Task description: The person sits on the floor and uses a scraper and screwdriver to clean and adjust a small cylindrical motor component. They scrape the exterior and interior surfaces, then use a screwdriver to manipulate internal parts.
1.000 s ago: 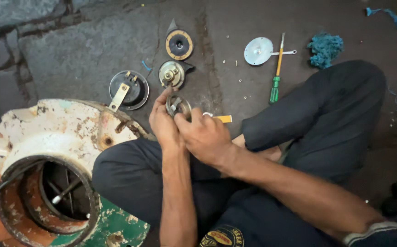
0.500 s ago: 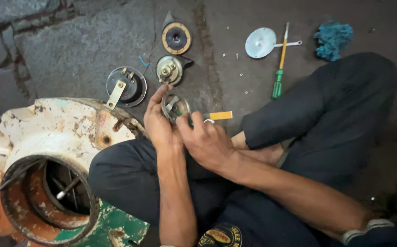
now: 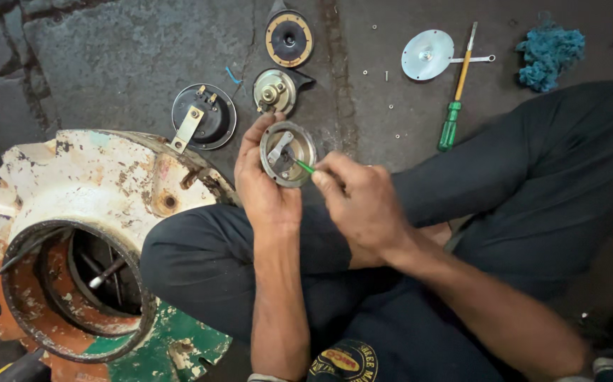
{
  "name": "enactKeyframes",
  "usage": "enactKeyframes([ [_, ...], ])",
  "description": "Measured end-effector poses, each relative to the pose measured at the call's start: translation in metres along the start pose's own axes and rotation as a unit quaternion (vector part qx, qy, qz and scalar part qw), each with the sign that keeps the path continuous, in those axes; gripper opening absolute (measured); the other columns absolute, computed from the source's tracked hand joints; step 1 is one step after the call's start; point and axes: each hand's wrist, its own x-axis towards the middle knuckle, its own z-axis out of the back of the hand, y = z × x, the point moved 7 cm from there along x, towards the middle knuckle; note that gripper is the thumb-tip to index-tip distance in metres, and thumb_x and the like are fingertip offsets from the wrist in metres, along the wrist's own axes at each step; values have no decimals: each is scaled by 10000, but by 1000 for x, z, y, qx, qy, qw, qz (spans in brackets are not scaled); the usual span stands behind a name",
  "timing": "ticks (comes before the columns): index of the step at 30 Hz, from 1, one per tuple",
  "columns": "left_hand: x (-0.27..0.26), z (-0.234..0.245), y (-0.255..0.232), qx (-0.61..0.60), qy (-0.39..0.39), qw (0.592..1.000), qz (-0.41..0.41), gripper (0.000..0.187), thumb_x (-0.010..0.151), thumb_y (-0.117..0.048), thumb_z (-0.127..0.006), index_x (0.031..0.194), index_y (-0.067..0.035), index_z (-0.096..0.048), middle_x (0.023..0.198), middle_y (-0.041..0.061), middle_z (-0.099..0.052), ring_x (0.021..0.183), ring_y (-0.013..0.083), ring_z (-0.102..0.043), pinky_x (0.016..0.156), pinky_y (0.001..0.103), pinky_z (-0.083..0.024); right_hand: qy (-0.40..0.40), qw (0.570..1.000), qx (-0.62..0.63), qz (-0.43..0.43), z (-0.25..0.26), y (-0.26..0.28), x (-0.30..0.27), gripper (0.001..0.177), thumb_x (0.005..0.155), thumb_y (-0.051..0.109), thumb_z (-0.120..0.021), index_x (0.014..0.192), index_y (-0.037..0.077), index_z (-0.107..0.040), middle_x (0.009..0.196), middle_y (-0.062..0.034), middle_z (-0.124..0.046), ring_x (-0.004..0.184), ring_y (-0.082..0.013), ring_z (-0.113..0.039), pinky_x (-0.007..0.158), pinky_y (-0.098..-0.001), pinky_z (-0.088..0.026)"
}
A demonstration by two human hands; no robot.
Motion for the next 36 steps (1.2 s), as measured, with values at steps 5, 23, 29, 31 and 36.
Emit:
enactKeyframes([
  [5,-5,-5,-9,-2,-9,1000,-26,336,947,46,-400,1196,88,-621,1162,206,-705,1047,244,-698,932,354,-586,88,990,34,-101,-3,-3,9,155,944,194,-637,960,49,-691,578,-73,-670,514,-141,-678,502,-319,-514],
  [23,-74,-77,-79,414,15,831,-371,279,1014,67,-413,1118,41,-670,1169,132,-705,1134,214,-673,1068,348,-532,187,885,308,-294,-37,17,-5,203,1003,237,-550,925,51,-574,605,-18,-536,402,-79,-376,337,-276,-264],
  [29,-65,-68,-82,362,-27,868,-338,311,1017,33,-402,1144,50,-686,1179,136,-708,1105,213,-671,1029,339,-537,45,988,146,-5,-26,42,8,145,999,160,-624,964,48,-539,710,-112,-607,572,-232,-591,496,-355,-439],
  [31,-55,-55,-77,295,-42,912,-281,329,1009,16,-394,1150,62,-688,1176,152,-714,1075,217,-677,992,336,-545,-14,991,67,118,-23,50,1,134,994,123,-637,972,38,-536,767,-152,-656,675,-320,-682,573,-397,-502],
  [36,-27,-24,-53,51,-18,988,-147,299,994,25,-407,1175,86,-638,1199,204,-694,1047,258,-692,955,366,-571,16,992,56,113,-34,21,4,133,1006,110,-634,989,37,-524,795,-181,-672,781,-388,-710,597,-450,-509],
])
